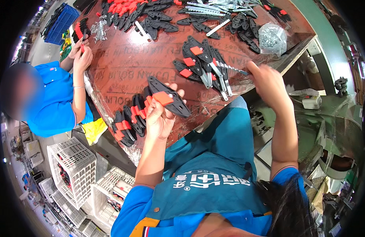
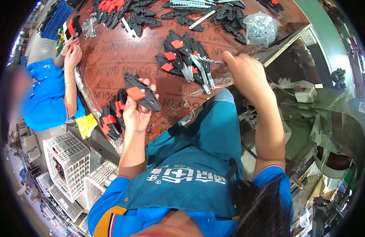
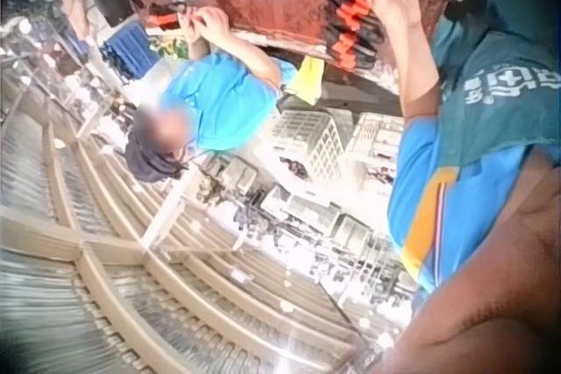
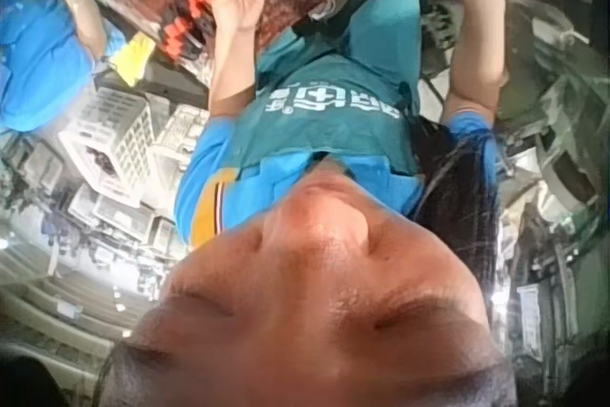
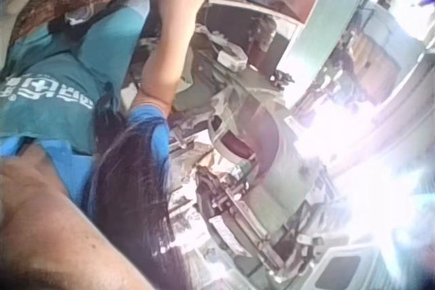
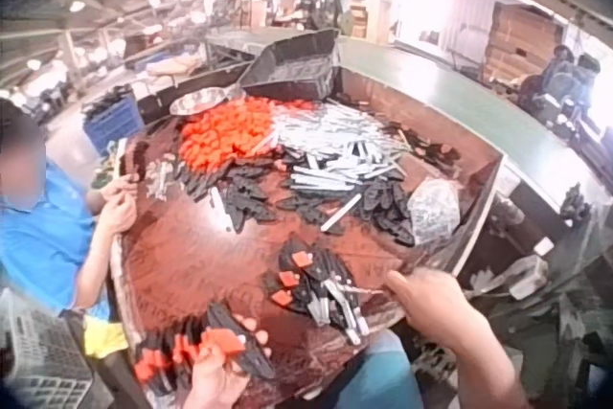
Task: The person repeatedly picks up black and red plastic knife handles from a table, inserts a metal blade into each handle, and places the assembled knives back on the table. The process is repeated continuously throughout the clip.
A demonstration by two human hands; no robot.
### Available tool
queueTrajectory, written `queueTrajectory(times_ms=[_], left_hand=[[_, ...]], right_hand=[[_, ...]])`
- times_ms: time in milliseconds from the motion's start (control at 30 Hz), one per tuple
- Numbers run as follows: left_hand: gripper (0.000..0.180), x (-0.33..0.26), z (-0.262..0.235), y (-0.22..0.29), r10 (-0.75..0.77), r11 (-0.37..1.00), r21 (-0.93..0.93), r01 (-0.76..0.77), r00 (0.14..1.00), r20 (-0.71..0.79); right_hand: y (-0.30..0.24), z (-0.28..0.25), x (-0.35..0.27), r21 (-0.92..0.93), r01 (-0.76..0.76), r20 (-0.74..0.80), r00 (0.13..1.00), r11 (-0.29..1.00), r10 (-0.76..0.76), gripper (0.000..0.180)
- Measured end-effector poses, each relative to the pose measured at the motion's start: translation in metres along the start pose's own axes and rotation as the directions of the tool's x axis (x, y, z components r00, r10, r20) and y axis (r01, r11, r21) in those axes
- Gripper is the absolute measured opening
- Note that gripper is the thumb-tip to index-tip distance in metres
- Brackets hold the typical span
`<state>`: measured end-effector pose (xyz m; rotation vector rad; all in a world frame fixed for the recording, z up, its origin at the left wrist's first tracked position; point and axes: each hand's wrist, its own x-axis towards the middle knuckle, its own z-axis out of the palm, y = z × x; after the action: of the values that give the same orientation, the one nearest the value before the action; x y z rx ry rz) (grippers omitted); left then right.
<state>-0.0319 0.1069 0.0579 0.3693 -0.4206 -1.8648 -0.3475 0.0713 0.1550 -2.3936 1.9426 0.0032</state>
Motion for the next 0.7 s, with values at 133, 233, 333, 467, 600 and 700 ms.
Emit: queueTrajectory(times_ms=[133, 233, 333, 467, 600, 700], left_hand=[[0.061, 0.005, -0.006, -0.003, 0.108, 0.915, -0.394, -0.088, 0.994, 0.029], [0.061, 0.007, 0.002, -0.001, 0.057, 0.812, -0.583, -0.024, 0.998, 0.038], [0.06, 0.006, 0.002, -0.004, 0.051, 0.777, -0.63, 0.001, 0.997, 0.063], [0.059, 0.007, 0.009, -0.005, 0.039, 0.725, -0.689, 0.02, 0.997, 0.07], [0.058, 0.006, 0.008, -0.004, 0.038, 0.77, -0.638, 0.003, 0.998, 0.05], [0.057, 0.003, 0.009, -0.007, 0.005, 0.723, -0.69, 0.013, 1.0, 0.025]], right_hand=[[-0.057, -0.005, -0.056, 0.98, -0.188, 0.197, 0.97, 0.071, -0.142, 0.016], [-0.086, 0.016, -0.079, 0.919, -0.307, 0.28, 0.95, -0.246, -0.141, 0.021], [-0.093, 0.025, -0.088, 0.904, -0.317, 0.291, 0.948, -0.286, -0.132, 0.024], [-0.095, 0.024, -0.088, 0.902, -0.338, 0.31, 0.94, -0.27, -0.142, 0.026], [-0.093, 0.028, -0.091, 0.91, -0.347, 0.319, 0.936, -0.229, -0.149, 0.027], [-0.097, 0.034, -0.093, 0.892, -0.365, 0.335, 0.93, -0.267, -0.151, 0.027]])
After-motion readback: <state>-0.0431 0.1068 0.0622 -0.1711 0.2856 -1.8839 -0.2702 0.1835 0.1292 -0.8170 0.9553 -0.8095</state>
